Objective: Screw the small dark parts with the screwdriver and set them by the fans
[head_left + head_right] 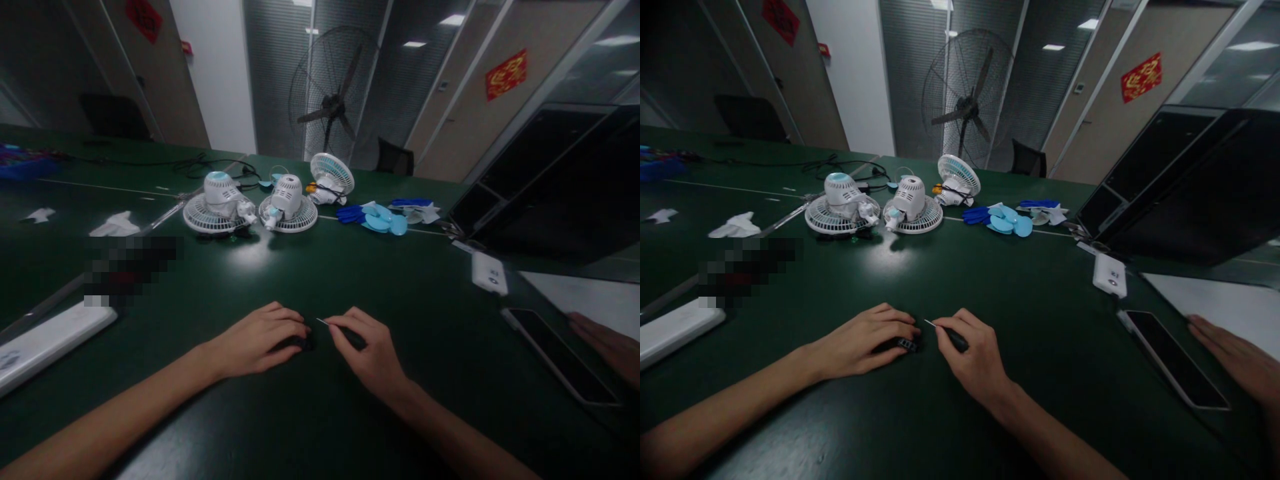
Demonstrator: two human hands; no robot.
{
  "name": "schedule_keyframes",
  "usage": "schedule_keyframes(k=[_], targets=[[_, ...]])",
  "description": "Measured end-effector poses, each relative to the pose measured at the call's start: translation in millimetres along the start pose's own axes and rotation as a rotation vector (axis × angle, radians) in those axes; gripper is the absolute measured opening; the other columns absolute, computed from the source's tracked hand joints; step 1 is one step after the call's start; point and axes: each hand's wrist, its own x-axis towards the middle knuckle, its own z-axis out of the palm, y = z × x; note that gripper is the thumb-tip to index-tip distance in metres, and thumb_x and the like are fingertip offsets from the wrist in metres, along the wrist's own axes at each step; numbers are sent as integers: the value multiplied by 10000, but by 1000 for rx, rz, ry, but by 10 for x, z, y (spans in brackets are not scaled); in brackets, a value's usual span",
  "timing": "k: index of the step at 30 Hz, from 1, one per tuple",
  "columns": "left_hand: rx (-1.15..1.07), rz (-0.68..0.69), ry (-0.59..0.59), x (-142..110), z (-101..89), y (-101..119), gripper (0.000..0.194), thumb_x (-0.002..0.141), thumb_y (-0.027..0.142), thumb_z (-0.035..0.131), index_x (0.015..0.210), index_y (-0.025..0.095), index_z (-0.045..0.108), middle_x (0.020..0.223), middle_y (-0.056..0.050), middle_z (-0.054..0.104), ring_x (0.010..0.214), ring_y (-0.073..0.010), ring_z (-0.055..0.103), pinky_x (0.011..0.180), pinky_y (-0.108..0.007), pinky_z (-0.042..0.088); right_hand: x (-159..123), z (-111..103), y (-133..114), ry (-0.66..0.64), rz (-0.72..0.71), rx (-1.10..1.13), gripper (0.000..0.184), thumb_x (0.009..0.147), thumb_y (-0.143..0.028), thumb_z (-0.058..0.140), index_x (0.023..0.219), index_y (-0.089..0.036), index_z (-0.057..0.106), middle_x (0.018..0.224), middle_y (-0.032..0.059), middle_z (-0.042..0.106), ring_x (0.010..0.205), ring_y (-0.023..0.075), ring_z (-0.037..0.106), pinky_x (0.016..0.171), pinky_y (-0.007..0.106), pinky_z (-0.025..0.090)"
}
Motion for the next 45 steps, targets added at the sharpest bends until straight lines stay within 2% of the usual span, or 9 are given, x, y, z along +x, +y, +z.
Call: schedule_keyframes(k=[2, 4, 10, 14, 18, 24, 28, 39, 45], targets=[[87, 6, -12, -25, -37, -104, 318, 1087, 283, 495, 1395, 260, 569, 1372, -87, 684, 1343, -251, 579, 1099, -439, 437, 0, -15, -5, -9, 14, 9, 212, 1022, -245, 585, 1115, -222, 775, 986, 61, 710, 844, 184, 678, 720, 308, 563], [176, -64, 27, -93, -120, -282, 333, 1087, 306, 490, 1404, 265, 581, 1404, -95, 668, 1342, -265, 583, 1089, -456, 444, -3, -27, -3, -25, 29, 17, 214, 1027, -254, 584, 1124, -221, 772, 994, 63, 710, 850, 186, 677, 714, 307, 567], [320, -478, 240, -524, -517, -981, 407, 1049, 490, 496, 1331, 241, 652, 1374, -112, 678, 1274, -315, 618, 1079, -494, 465, -17, -36, 34, -58, 36, 57, 224, 1044, -269, 574, 1155, -225, 763, 1008, 61, 700, 848, 183, 669, 697, 300, 571], [348, -649, 322, -758, -676, -1214, 485, 1002, 582, 507, 1276, 218, 672, 1349, -128, 697, 1261, -354, 624, 1073, -503, 473, -29, -37, 53, -72, 40, 69, 227, 1052, -284, 567, 1155, -221, 759, 1020, 65, 698, 850, 183, 670, 691, 296, 578], [369, -720, 396, -830, -690, -1265, 480, 1033, 549, 441, 1269, 199, 669, 1253, -147, 720, 1166, -345, 659, 1022, -486, 498, -32, -40, 47, -74, 53, 89, 229, 1050, -282, 568, 1159, -219, 759, 1025, 64, 694, 855, 182, 672, 672, 286, 577], [368, -682, 499, -874, -659, -1379, 501, 1043, 539, 424, 1299, 183, 667, 1277, -155, 703, 1184, -346, 630, 1012, -485, 497, -20, -43, 35, -62, 49, 87, 224, 1037, -262, 577, 1143, -217, 768, 1015, 61, 699, 852, 183, 671, 708, 305, 578], [343, -686, 457, -892, -677, -1425, 547, 1042, 589, 395, 1191, 188, 735, 1246, -151, 704, 1139, -334, 634, 1010, -481, 494, -22, -45, 37, -63, 70, 82, 223, 1035, -265, 581, 1141, -222, 773, 1011, 58, 703, 847, 182, 672, 704, 305, 577], [353, -623, 417, -944, -691, -1493, 437, 1009, 534, 479, 1162, 224, 747, 1252, -125, 712, 1143, -331, 637, 1000, -475, 495, -15, -46, 25, -61, 67, 87, 218, 1034, -258, 583, 1128, -214, 775, 1001, 57, 703, 836, 180, 670, 709, 311, 568], [355, -684, 424, -955, -703, -1483, 434, 1008, 571, 471, 1090, 230, 726, 1185, -116, 727, 1087, -328, 649, 954, -467, 510, -23, -37, 39, -62, 61, 87, 203, 1038, -248, 594, 1131, -218, 772, 1003, 50, 700, 845, 177, 669, 705, 300, 555]])
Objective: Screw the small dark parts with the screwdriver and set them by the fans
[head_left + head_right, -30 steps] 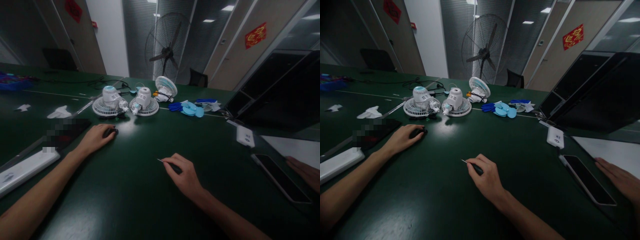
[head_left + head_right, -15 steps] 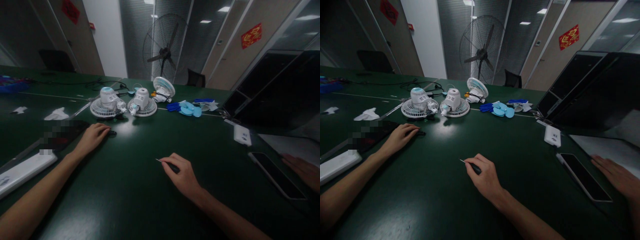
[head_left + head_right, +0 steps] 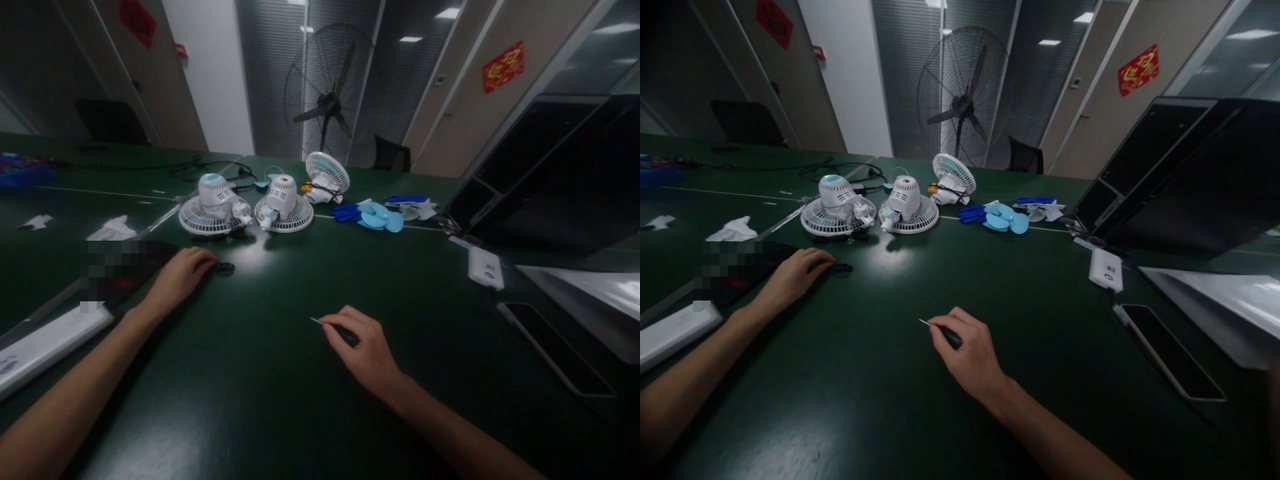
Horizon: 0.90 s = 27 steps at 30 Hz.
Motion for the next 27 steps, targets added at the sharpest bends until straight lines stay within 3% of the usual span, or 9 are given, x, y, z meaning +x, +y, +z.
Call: schedule_keyframes(k=[8, 14, 27], targets=[[-69, -92, 71, -28, -12, 217, 504, 1012, 614, 458, 1179, 196, 685, 1110, -125, 741, 925, -297, 704, 827, -407, 543, 12, -3, -9, 9, -13, -20, 201, 1032, -236, 600, 1123, -212, 777, 989, 46, 703, 844, 172, 670, 717, 296, 545], [-149, 36, 72, -52, 3, 310, 444, 1014, 594, 500, 1121, 222, 717, 1134, -105, 751, 1034, -294, 709, 897, -409, 541, 16, -4, -19, 9, 2, -44, 218, 1033, -257, 589, 1125, -209, 780, 983, 51, 704, 837, 182, 672, 715, 310, 544], [-152, -9, 76, -76, -36, 344, 463, 983, 623, 562, 1148, 229, 739, 1177, -108, 750, 1056, -301, 700, 905, -431, 543, 11, 0, 5, -12, 11, -36, 216, 1040, -263, 588, 1136, -211, 775, 1006, 52, 701, 850, 182, 668, 720, 313, 546]])
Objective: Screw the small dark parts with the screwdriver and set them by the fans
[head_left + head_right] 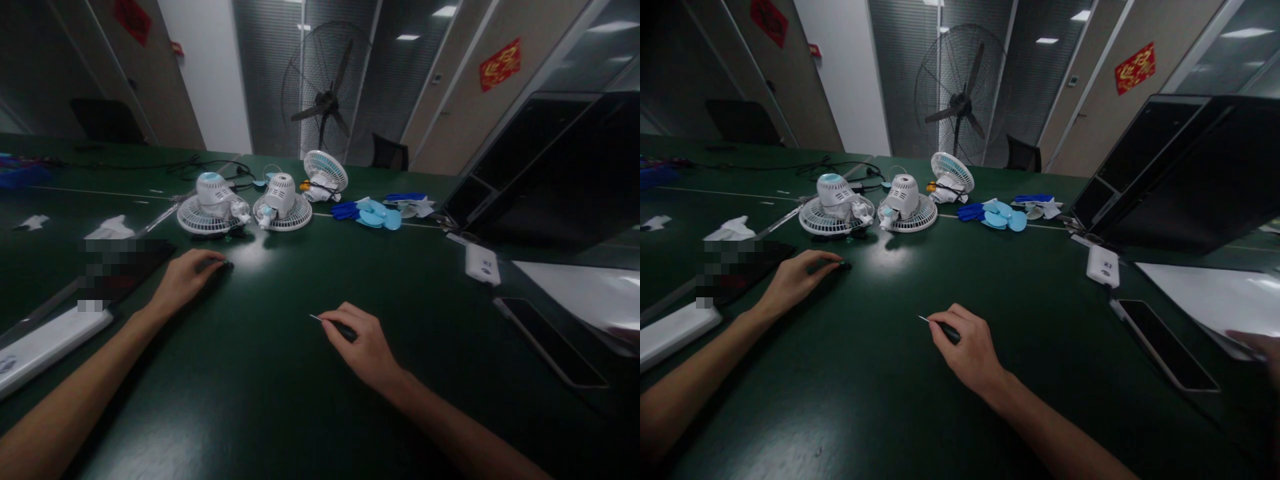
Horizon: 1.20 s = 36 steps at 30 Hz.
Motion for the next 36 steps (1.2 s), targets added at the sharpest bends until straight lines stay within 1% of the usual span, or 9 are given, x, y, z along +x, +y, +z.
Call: schedule_keyframes(k=[5, 10, 16, 19, 22, 25, 29, 33, 36], targets=[[18, -13, -16, 3, -5, -29, 483, 985, 623, 549, 1184, 224, 734, 1203, -117, 744, 1051, -303, 698, 891, -425, 544, -4, 0, 8, 2, 2, -1, 212, 1037, -260, 592, 1136, -214, 775, 1006, 48, 699, 853, 181, 667, 718, 311, 545], [17, -2, -18, -4, 2, -31, 467, 976, 609, 578, 1208, 235, 734, 1198, -105, 744, 1038, -297, 697, 854, -404, 544, -4, -9, -12, 6, 10, -1, 211, 1032, -259, 596, 1127, -209, 778, 994, 49, 698, 843, 182, 664, 717, 313, 545], [12, 38, -56, -2, 15, -44, 422, 981, 599, 592, 1147, 245, 749, 1161, -88, 751, 1068, -294, 693, 904, -420, 544, -9, -5, -17, 14, -9, -1, 202, 1030, -250, 603, 1120, -211, 779, 979, 43, 696, 835, 178, 665, 713, 312, 541], [10, 82, -58, -6, 19, -35, 396, 993, 582, 590, 1141, 249, 747, 1161, -83, 751, 1074, -287, 693, 921, -419, 547, -8, 2, -15, 18, -13, -7, 200, 1030, -248, 603, 1121, -213, 779, 978, 43, 696, 834, 177, 665, 716, 313, 541], [39, 139, -49, -15, 20, 9, 403, 1006, 585, 567, 1119, 249, 759, 1182, -86, 746, 1089, -288, 692, 962, -433, 542, -3, 5, -14, 15, -15, -6, 201, 1029, -244, 605, 1127, -209, 777, 985, 45, 697, 837, 175, 667, 720, 311, 545], [83, 163, -40, -25, 24, 73, 421, 1018, 586, 539, 1092, 246, 775, 1213, -93, 737, 1106, -295, 686, 975, -440, 538, -1, 2, -14, 10, -6, -5, 203, 1029, -244, 602, 1124, -208, 778, 983, 44, 700, 838, 173, 669, 718, 307, 549], [104, 125, -38, -38, 44, 136, 411, 1017, 568, 539, 1119, 237, 760, 1201, -101, 736, 1096, -304, 685, 948, -435, 543, -1, -8, -24, -9, 5, 9, 212, 1036, -252, 591, 1136, -211, 774, 1012, 48, 705, 853, 174, 671, 725, 306, 558], [65, 37, -73, -43, 78, 151, 419, 1003, 573, 546, 1182, 239, 725, 1180, -108, 735, 1066, -305, 693, 909, -423, 553, 4, -17, -37, -13, 12, 10, 208, 1035, -253, 591, 1119, -212, 777, 1004, 53, 709, 846, 179, 673, 726, 311, 565], [69, 6, -100, -37, 94, 145, 438, 983, 577, 556, 1208, 230, 703, 1157, -121, 734, 1059, -314, 690, 884, -423, 553, 4, -14, -25, -12, 2, 3, 204, 1039, -255, 592, 1124, -219, 775, 1009, 53, 714, 851, 180, 676, 730, 309, 569]])
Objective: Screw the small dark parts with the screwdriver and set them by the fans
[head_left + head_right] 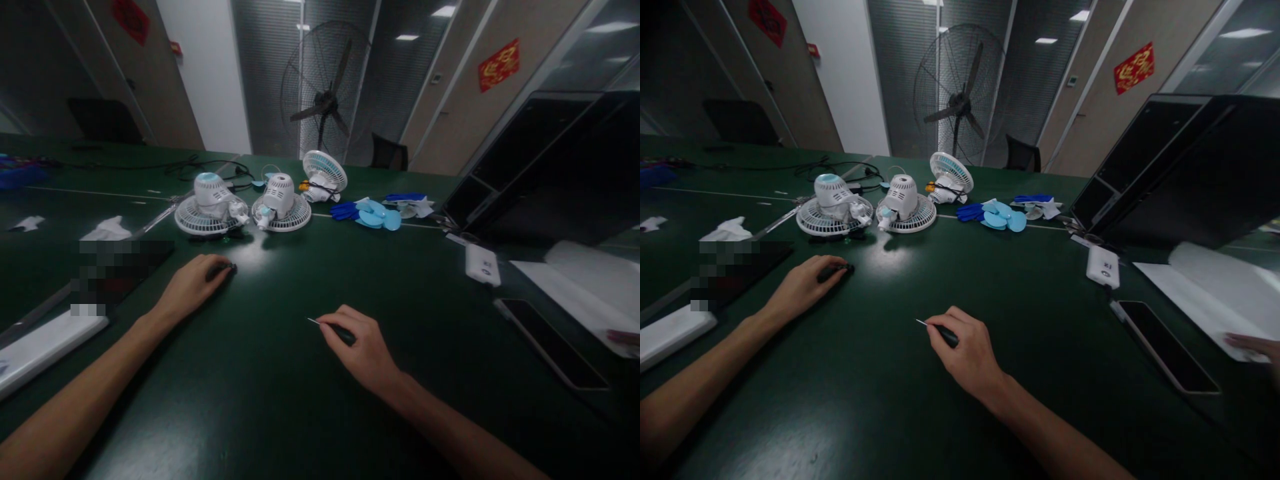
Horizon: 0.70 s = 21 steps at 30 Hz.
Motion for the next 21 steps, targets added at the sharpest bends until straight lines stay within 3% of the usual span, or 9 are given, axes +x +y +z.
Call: schedule_keyframes(k=[21], targets=[[25, 28, -15, 4, 11, -22, 393, 993, 508, 553, 1239, 222, 662, 1165, -124, 713, 1074, -320, 676, 880, -422, 539, 2, 4, -7, 4, 8, -5, 212, 1040, -270, 583, 1113, -220, 775, 1001, 52, 713, 837, 177, 671, 716, 304, 567]])
